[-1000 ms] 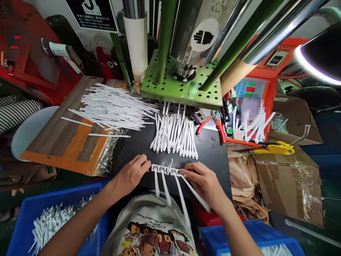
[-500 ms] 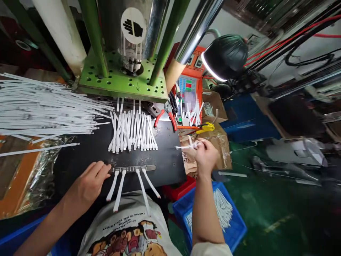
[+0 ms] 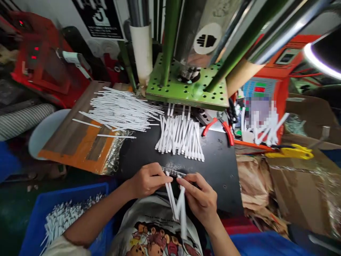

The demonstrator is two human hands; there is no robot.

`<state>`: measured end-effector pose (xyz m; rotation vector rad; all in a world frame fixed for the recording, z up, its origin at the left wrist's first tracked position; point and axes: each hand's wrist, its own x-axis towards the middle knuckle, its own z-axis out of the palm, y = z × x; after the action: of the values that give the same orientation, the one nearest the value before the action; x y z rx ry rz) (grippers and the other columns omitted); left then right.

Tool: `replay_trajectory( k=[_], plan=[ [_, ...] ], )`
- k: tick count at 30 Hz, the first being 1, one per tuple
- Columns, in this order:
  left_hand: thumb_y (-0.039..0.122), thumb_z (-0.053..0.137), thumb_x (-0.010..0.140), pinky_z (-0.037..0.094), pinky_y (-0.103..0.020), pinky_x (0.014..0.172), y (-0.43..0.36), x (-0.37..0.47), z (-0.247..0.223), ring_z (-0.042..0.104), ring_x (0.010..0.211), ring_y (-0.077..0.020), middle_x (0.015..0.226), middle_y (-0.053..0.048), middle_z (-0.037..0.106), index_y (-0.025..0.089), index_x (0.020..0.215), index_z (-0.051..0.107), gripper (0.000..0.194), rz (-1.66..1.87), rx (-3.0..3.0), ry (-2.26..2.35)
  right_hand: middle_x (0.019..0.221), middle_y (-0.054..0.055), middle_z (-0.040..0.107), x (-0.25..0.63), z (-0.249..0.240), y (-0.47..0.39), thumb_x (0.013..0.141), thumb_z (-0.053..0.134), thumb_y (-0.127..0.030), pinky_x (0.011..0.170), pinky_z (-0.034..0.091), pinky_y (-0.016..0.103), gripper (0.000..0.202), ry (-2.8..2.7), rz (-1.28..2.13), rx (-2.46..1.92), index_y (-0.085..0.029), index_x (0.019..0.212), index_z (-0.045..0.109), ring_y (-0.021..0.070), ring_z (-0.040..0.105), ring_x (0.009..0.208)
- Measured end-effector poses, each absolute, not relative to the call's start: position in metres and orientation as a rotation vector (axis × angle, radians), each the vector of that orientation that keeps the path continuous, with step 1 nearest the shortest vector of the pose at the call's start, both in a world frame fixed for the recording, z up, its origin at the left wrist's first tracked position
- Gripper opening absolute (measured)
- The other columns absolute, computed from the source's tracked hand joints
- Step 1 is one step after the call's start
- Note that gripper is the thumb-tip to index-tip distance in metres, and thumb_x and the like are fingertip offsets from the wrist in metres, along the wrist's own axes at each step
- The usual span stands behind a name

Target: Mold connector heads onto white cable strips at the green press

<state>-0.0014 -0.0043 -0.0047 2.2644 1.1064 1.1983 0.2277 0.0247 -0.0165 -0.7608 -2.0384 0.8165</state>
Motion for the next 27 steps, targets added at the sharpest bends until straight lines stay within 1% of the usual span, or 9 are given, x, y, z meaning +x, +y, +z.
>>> replay_trajectory(
  k=[3,5,7,10,13,16,19,23,27],
  plan=[
    [0.025,0.057,0.095,0.044,-0.021,0.058,0.004,0.002,-0.003,0.055,0.062,-0.0099,0.071,-0.003,0.059,0.016,0.090,0.071,0.018,1.281,2.005,1.210,0.088,0.003,0.064,0.234,-0.011,0.036,0.090,0.057,-0.012,0.066,0.049,0.024,0.021,-1.884,0.856,-0.928,-0.025,0.101,0.070,0.0140,0.062,0.077],
    [0.030,0.063,0.091,0.041,-0.021,0.056,0.018,0.004,0.001,0.054,0.059,-0.0091,0.066,-0.001,0.056,0.015,0.071,0.068,0.027,1.255,1.806,1.393,0.079,0.002,0.065,0.252,-0.007,0.062,0.090,0.060,-0.024,0.061,0.046,0.024,0.010,-1.915,0.871,-1.128,-0.022,0.087,0.069,0.0148,0.061,0.070],
    [0.031,0.064,0.090,0.039,-0.021,0.055,0.040,0.006,0.004,0.051,0.054,-0.0082,0.059,0.002,0.052,0.015,0.055,0.058,0.039,1.146,1.664,1.564,0.062,0.000,0.057,0.268,-0.007,0.095,0.088,0.060,-0.040,0.050,0.039,0.024,0.027,-2.036,0.855,-1.369,-0.020,0.071,0.063,0.0134,0.053,0.055],
    [0.031,0.059,0.093,0.039,-0.021,0.057,0.076,0.009,0.001,0.051,0.050,-0.0086,0.049,0.004,0.048,0.016,0.052,0.049,0.045,0.874,1.642,1.726,0.047,-0.003,0.042,0.276,-0.015,0.138,0.081,0.056,-0.052,0.043,0.028,0.025,0.039,-2.218,0.685,-1.640,-0.021,0.059,0.054,0.0117,0.038,0.043],
    [0.034,0.064,0.090,0.041,-0.024,0.061,0.094,0.007,-0.004,0.056,0.058,-0.0132,0.056,0.003,0.054,0.014,0.074,0.063,0.026,0.735,1.706,1.846,0.059,0.000,0.056,0.268,-0.028,0.156,0.080,0.054,-0.047,0.051,0.037,0.027,0.030,-2.368,0.497,-1.642,-0.019,0.076,0.064,0.0149,0.049,0.050],
    [0.028,0.066,0.089,0.042,-0.027,0.066,0.082,-0.008,-0.005,0.060,0.072,-0.0169,0.079,-0.002,0.064,0.014,0.103,0.064,0.020,0.715,1.746,1.869,0.081,0.008,0.065,0.254,-0.029,0.151,0.087,0.047,-0.036,0.059,0.042,0.029,0.033,-2.483,0.235,-1.529,-0.014,0.101,0.068,0.0200,0.059,0.067],
    [0.017,0.052,0.095,0.042,-0.031,0.075,0.054,-0.042,-0.002,0.058,0.087,-0.0212,0.093,-0.008,0.063,0.016,0.097,0.064,0.013,0.557,1.898,1.975,0.087,0.010,0.064,0.225,-0.011,0.144,0.093,0.046,-0.029,0.056,0.038,0.028,0.030,-2.552,-0.012,-1.499,-0.014,0.107,0.068,0.0208,0.060,0.070],
    [0.019,0.049,0.096,0.041,-0.038,0.082,0.036,-0.099,-0.004,0.055,0.093,-0.0263,0.092,-0.009,0.062,0.017,0.091,0.064,0.016,0.222,2.210,2.237,0.085,0.010,0.065,0.150,0.017,0.156,0.096,0.047,-0.021,0.062,0.040,0.027,0.024,-2.873,0.175,-1.260,-0.015,0.095,0.070,0.0202,0.063,0.075],
    [0.021,0.044,0.098,0.040,-0.039,0.080,0.041,-0.124,-0.012,0.057,0.090,-0.0257,0.089,-0.008,0.063,0.017,0.087,0.061,0.020,0.123,2.424,2.117,0.098,0.019,0.067,0.070,0.026,0.181,0.088,0.046,-0.003,0.069,0.045,0.029,0.026,-2.936,0.249,-1.242,-0.008,0.098,0.068,0.0242,0.067,0.085]
  ],
)
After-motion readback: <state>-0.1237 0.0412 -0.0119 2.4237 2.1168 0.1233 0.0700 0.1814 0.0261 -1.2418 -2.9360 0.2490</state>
